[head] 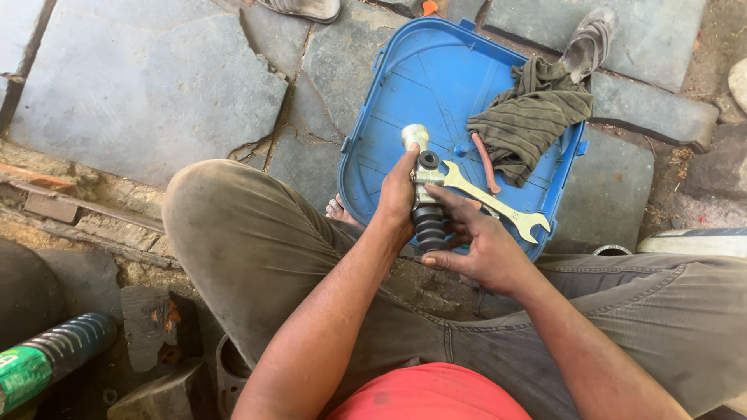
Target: The person sits on the ground and uses a screwdriver and a wrench to disassemble and reassemble a cylindrical metal mechanical part. They remove a screw, detach a component, and then reattach it, tightening the screw and using the wrench to secure the assembly.
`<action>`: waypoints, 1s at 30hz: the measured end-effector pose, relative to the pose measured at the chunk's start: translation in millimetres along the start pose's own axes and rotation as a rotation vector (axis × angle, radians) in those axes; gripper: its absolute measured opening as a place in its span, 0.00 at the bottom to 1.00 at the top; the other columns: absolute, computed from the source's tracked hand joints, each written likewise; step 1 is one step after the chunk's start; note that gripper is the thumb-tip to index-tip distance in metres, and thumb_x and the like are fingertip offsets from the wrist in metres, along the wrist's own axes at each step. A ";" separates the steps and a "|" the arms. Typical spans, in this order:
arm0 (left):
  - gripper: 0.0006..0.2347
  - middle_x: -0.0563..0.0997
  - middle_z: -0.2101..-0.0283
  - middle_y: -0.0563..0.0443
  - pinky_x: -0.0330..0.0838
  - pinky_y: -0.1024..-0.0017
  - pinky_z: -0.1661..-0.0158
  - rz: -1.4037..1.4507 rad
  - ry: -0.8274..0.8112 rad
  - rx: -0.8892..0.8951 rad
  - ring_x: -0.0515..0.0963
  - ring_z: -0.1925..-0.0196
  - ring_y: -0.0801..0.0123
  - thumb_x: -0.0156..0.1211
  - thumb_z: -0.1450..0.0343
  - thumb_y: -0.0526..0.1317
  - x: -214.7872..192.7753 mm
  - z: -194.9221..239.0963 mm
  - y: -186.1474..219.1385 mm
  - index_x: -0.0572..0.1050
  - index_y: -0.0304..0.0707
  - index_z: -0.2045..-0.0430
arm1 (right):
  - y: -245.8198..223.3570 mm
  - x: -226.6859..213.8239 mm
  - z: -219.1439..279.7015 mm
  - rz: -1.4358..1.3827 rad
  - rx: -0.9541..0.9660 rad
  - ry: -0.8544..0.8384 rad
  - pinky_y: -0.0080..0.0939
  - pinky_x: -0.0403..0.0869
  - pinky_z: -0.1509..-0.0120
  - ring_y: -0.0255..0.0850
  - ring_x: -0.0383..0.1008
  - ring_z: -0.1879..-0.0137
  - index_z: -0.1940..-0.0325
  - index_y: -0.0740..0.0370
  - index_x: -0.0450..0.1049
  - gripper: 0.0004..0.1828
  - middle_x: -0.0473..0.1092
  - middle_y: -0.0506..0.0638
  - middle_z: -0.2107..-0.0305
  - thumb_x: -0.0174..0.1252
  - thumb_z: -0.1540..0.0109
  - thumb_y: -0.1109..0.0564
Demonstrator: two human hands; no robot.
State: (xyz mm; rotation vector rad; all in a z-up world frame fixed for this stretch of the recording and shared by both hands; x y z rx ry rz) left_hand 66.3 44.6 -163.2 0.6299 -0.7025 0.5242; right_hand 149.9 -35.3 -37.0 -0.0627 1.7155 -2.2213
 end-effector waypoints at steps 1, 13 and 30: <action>0.17 0.80 0.66 0.45 0.80 0.65 0.68 -0.006 -0.009 -0.007 0.82 0.70 0.64 0.52 0.23 0.51 0.8 -0.1 -0.6 0.73 0.31 0.58 | -1.4 0.0 -1.3 -0.031 -0.044 -0.015 0.42 0.77 0.42 0.39 0.76 0.47 0.24 0.55 0.57 0.51 0.69 0.53 0.40 0.74 0.47 0.58; 0.18 0.81 0.65 0.46 0.80 0.66 0.67 -0.055 0.057 -0.052 0.82 0.68 0.65 0.51 0.24 0.52 -2.0 7.2 -8.5 0.74 0.32 0.60 | 21.0 -1.7 -6.2 -0.181 0.049 0.061 0.37 0.78 0.41 0.36 0.78 0.47 0.31 0.59 0.67 0.35 0.76 0.52 0.49 0.69 0.42 0.62; 0.18 0.80 0.65 0.45 0.80 0.65 0.69 -0.058 0.053 -0.004 0.82 0.70 0.64 0.50 0.23 0.51 -4.1 4.2 -4.3 0.73 0.30 0.57 | 20.7 0.7 -4.9 -0.167 0.054 -0.078 0.41 0.77 0.41 0.40 0.75 0.44 0.27 0.57 0.56 0.51 0.67 0.49 0.45 0.74 0.50 0.61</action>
Point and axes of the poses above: each hand's wrist, its own z-axis away from the middle knuckle, its own x-axis out of the palm, y = z × x, the point moved 7 cm from there along -z, towards the middle knuckle
